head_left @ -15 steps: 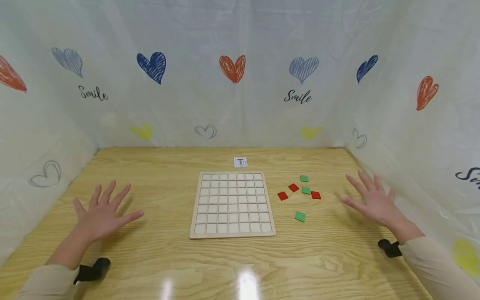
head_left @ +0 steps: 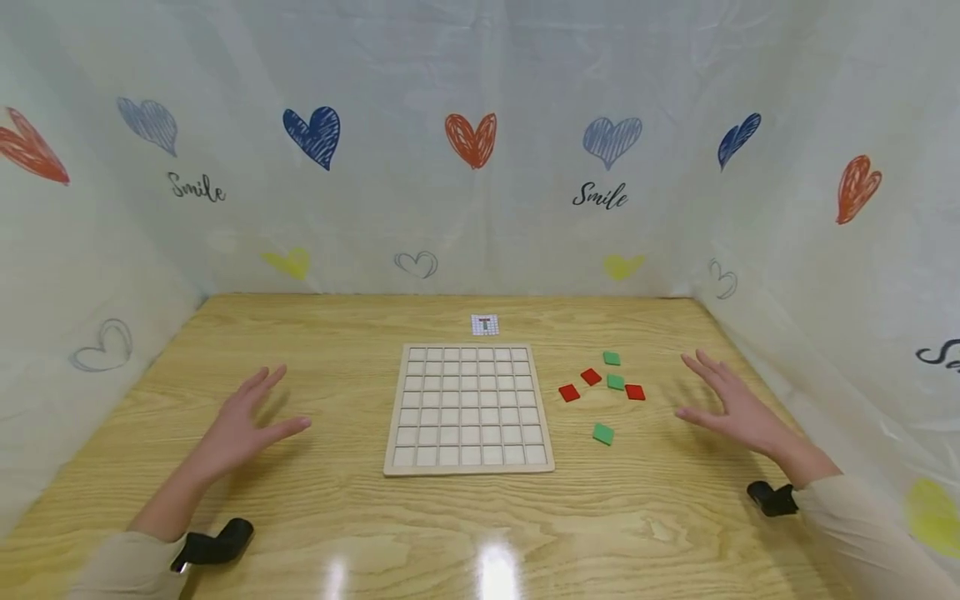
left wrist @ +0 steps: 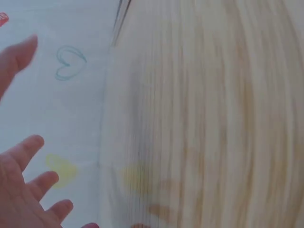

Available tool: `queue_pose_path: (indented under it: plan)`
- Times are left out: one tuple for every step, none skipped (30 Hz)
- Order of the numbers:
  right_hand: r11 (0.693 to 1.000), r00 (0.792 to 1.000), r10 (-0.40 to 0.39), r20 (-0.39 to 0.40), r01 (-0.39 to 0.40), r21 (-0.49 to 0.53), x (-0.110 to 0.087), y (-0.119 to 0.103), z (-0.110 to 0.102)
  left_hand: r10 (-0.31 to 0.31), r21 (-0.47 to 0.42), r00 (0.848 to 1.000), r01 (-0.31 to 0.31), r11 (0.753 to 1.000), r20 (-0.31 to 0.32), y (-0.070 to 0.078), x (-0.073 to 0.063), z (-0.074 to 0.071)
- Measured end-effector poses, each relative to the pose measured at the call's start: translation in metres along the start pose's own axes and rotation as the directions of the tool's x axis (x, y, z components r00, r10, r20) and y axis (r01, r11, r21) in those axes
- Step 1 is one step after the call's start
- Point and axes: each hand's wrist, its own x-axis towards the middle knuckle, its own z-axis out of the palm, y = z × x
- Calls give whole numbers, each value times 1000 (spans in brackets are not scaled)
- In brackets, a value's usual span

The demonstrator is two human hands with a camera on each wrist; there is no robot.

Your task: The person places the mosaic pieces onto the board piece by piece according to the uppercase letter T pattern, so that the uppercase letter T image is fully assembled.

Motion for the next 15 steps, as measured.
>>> queue_pose_path:
  plan:
    - [1000,1000,-10,-2,10,10,1,1,1,-11,-30,1000,11,999,1,2,1,1]
    - [1000,1000,-22,-1,22,18,1,1,2,-28,-67,1000,29,997,6,3,1,3]
    - [999,999,-36,0,36,26,2,2,3,-45,-102,999,45,994,9,4,2,4]
    - [998,999,-52,-2,52,28,3,2,3,-63,-139,998,65,988,14,5,2,5]
    - [997,998,-69,-6,69,28,4,2,4,-85,-169,996,86,982,19,7,2,7]
    - [996,996,-86,-10,86,25,5,2,5,-107,-201,994,111,973,30,8,2,8]
    - [994,995,-102,-11,102,25,6,2,7,-125,-233,991,132,963,44,9,2,10]
    - [993,993,-115,-16,116,19,7,2,8,-140,-254,989,150,956,57,11,3,11]
    - [992,992,-128,-23,128,12,8,2,9,-152,-269,986,166,949,72,12,3,13]
    - [990,990,-139,-26,139,9,9,3,11,-158,-278,984,176,944,85,14,3,15]
    - [989,988,-151,-31,151,5,10,3,12,-164,-281,982,185,942,97,16,3,16]
    - [987,986,-163,-32,164,4,12,3,13,-162,-288,981,187,939,107,18,3,18]
    - [985,984,-173,-32,173,5,13,3,14,-156,-289,981,182,940,111,19,4,20]
    - [983,983,-181,-33,181,3,14,3,15,-152,-285,982,179,942,115,20,5,22]
    - [982,982,-188,-32,189,5,15,2,16,-147,-286,982,176,942,120,22,5,24]
